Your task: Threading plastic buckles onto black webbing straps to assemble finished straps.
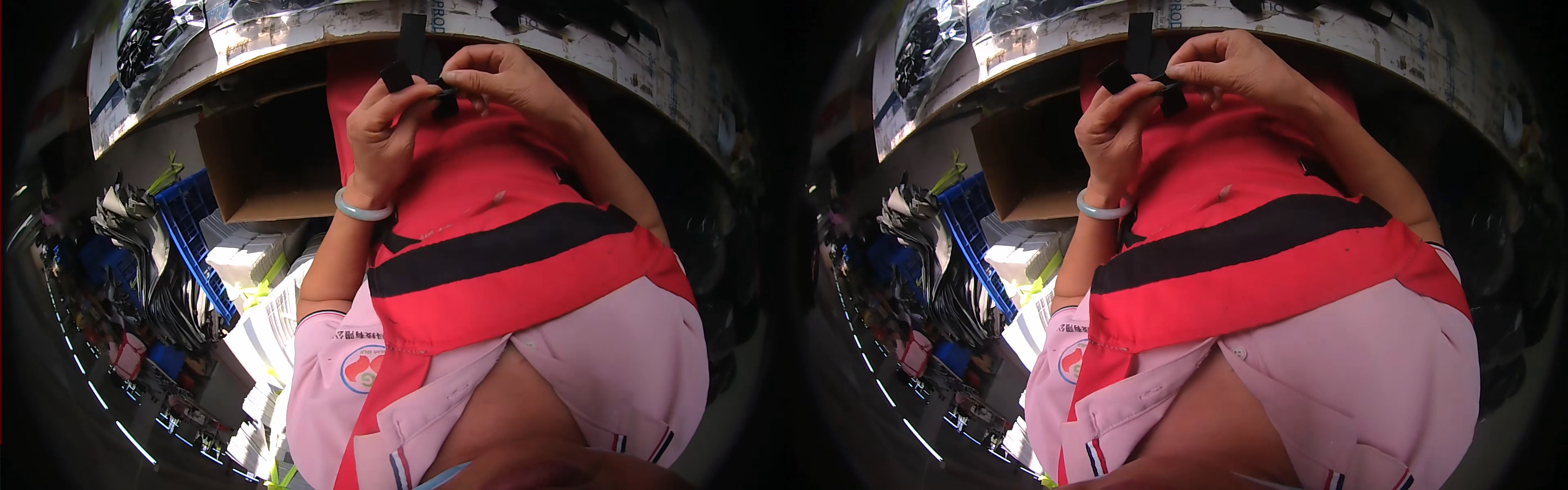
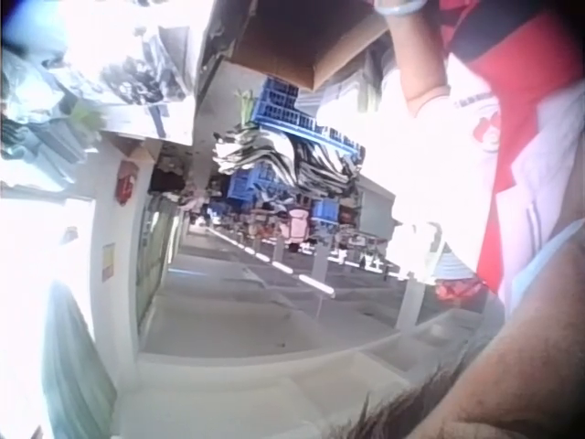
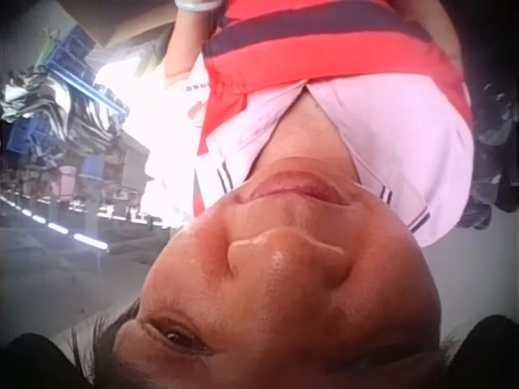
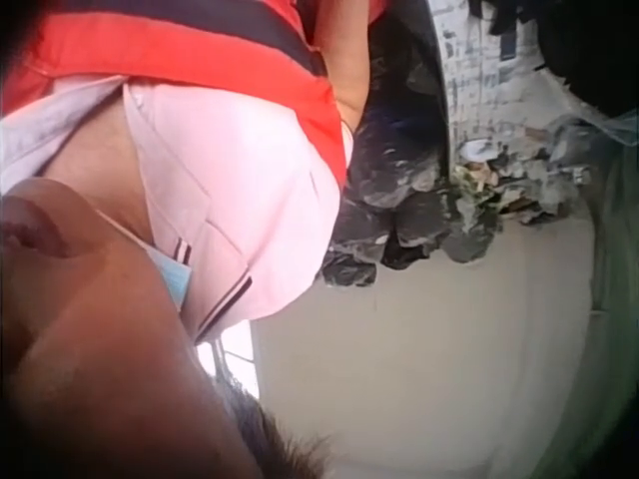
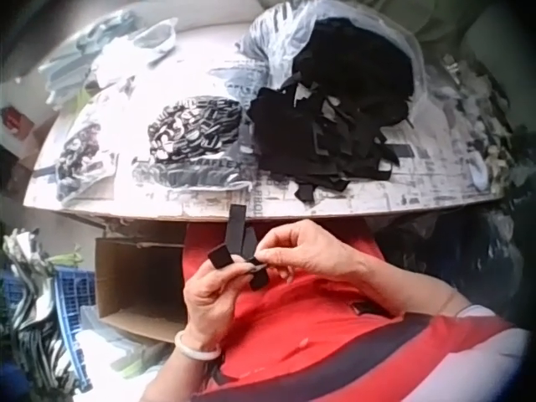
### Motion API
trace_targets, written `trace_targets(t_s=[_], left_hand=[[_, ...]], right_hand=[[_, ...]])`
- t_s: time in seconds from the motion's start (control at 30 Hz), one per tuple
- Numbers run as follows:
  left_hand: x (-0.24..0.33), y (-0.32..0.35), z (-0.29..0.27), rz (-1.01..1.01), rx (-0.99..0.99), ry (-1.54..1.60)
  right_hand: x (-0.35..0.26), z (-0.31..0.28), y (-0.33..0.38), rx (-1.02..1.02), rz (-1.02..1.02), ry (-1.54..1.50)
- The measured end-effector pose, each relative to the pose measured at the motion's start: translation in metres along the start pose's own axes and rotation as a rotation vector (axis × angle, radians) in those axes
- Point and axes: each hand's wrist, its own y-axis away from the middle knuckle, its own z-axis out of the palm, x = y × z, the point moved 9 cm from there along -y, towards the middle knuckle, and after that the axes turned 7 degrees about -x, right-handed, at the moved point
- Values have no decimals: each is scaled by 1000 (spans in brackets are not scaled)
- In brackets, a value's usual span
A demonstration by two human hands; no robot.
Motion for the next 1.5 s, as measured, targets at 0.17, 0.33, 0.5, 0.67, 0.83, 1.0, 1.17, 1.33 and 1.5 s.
trace_targets(t_s=[0.17,0.33,0.5,0.67,0.83,1.0,1.17,1.33,1.5], left_hand=[[-2,4,-1,-36,-11,-2],[3,6,1,-23,-27,-26],[5,10,3,-73,-54,-12],[3,13,3,-83,-65,21],[4,14,2,-81,-49,33],[4,17,1,-104,-66,59],[8,37,-21,-174,-11,30],[-2,71,-98,-337,246,-37],[22,74,-144,-336,369,-116]], right_hand=[[-15,-7,7,217,-204,-41],[-16,-17,6,293,-291,155],[-8,-12,2,226,-224,-6],[-6,-10,2,220,-215,-35],[-10,-5,4,237,-230,-24],[-5,-7,1,278,-213,11],[3,-27,-3,415,-226,1],[3,31,-34,144,-194,1],[-13,77,-62,1,-296,248]])
